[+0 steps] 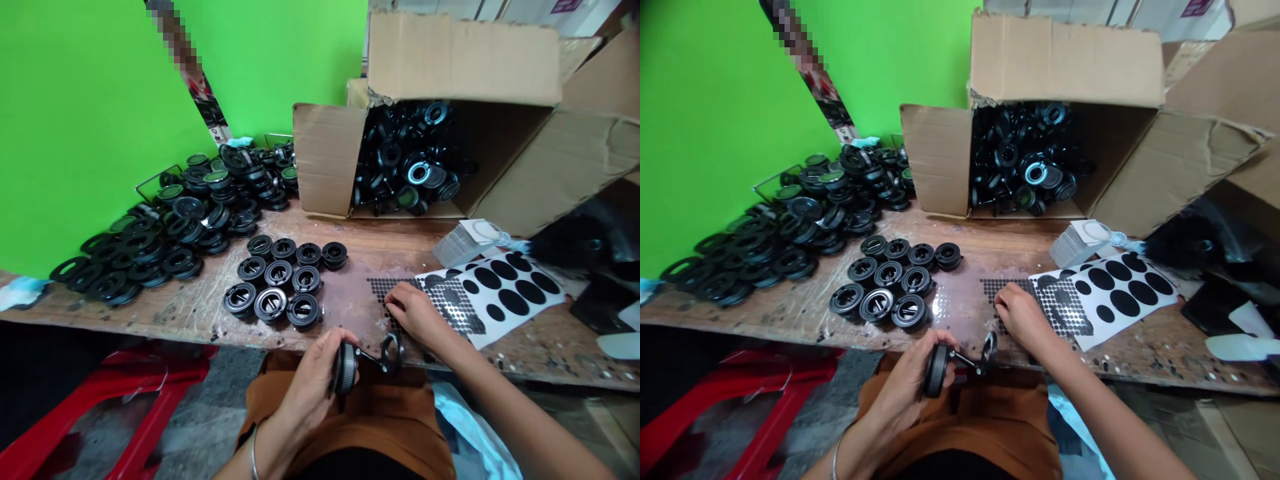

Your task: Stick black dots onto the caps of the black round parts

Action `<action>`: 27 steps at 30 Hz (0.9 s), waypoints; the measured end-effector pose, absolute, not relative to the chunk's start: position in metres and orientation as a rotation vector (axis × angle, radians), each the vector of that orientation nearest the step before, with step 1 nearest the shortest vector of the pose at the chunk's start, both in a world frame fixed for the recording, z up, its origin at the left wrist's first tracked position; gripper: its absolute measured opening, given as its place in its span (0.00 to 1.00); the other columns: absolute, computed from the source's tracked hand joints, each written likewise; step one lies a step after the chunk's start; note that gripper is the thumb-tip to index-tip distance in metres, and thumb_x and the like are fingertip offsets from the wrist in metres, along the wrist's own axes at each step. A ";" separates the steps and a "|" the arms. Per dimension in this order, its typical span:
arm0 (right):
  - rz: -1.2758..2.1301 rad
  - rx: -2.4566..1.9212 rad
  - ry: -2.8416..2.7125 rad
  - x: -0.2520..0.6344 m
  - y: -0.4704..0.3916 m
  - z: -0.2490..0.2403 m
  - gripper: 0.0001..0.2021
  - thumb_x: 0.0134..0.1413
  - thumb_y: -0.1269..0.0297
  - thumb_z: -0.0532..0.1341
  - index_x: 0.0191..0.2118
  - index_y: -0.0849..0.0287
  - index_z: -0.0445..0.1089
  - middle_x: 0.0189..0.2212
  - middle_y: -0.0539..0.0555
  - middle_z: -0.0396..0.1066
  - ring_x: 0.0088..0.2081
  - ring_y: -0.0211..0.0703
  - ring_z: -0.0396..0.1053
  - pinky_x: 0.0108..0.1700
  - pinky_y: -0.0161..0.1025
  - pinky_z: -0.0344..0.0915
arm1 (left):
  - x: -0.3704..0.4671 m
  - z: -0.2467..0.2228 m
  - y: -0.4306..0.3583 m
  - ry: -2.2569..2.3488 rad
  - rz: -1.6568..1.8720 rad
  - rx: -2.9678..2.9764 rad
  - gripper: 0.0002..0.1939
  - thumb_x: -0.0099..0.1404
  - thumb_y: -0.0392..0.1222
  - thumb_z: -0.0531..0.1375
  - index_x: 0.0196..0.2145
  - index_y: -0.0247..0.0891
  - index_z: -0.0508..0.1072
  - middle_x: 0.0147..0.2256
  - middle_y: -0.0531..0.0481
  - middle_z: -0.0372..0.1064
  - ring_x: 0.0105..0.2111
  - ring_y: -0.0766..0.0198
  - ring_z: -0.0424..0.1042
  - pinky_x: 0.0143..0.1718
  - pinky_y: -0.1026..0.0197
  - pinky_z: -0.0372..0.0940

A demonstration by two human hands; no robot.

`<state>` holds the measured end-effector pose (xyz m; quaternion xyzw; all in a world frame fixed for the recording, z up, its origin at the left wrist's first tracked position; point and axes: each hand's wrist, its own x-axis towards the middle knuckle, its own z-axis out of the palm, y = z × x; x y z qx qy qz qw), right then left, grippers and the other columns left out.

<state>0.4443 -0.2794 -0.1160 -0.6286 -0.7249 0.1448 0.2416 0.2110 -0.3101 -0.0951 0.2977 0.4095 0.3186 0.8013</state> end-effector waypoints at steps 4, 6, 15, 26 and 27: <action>0.422 -1.743 -2.133 0.444 -0.272 -0.118 0.10 0.55 0.77 0.55 0.28 0.60 0.69 0.30 0.53 0.67 0.34 0.41 0.67 0.38 0.36 0.62 | 0.212 -0.092 -0.304 0.896 0.688 0.481 0.28 0.56 0.65 0.62 0.36 0.34 0.70 0.24 0.51 0.67 0.22 0.70 0.64 0.22 0.69 0.60; 0.407 -1.771 -2.212 0.441 -0.270 -0.114 0.09 0.54 0.77 0.55 0.28 0.59 0.68 0.30 0.53 0.67 0.33 0.40 0.67 0.37 0.35 0.61 | 0.213 -0.090 -0.302 0.914 0.664 0.432 0.27 0.56 0.66 0.62 0.35 0.35 0.70 0.22 0.53 0.65 0.20 0.70 0.63 0.19 0.69 0.60; 0.231 -1.851 -2.163 0.431 -0.274 -0.111 0.06 0.50 0.77 0.55 0.29 0.59 0.65 0.30 0.54 0.66 0.34 0.44 0.64 0.38 0.38 0.60 | 0.215 -0.084 -0.298 0.917 0.576 0.278 0.24 0.61 0.62 0.60 0.36 0.36 0.70 0.21 0.55 0.62 0.17 0.73 0.61 0.14 0.73 0.53; 0.634 -1.422 -1.821 0.398 -0.318 -0.049 0.09 0.50 0.78 0.59 0.28 0.56 0.64 0.35 0.51 0.68 0.42 0.45 0.64 0.46 0.44 0.62 | 0.222 -0.088 -0.303 1.029 0.659 0.511 0.26 0.58 0.65 0.61 0.34 0.36 0.70 0.19 0.56 0.61 0.15 0.71 0.59 0.13 0.71 0.55; 0.636 -1.422 -1.828 0.395 -0.319 -0.049 0.08 0.50 0.78 0.59 0.28 0.56 0.64 0.35 0.51 0.68 0.42 0.45 0.64 0.46 0.44 0.62 | 0.223 -0.089 -0.303 1.026 0.664 0.524 0.26 0.57 0.65 0.61 0.34 0.35 0.70 0.19 0.56 0.61 0.15 0.71 0.59 0.13 0.70 0.56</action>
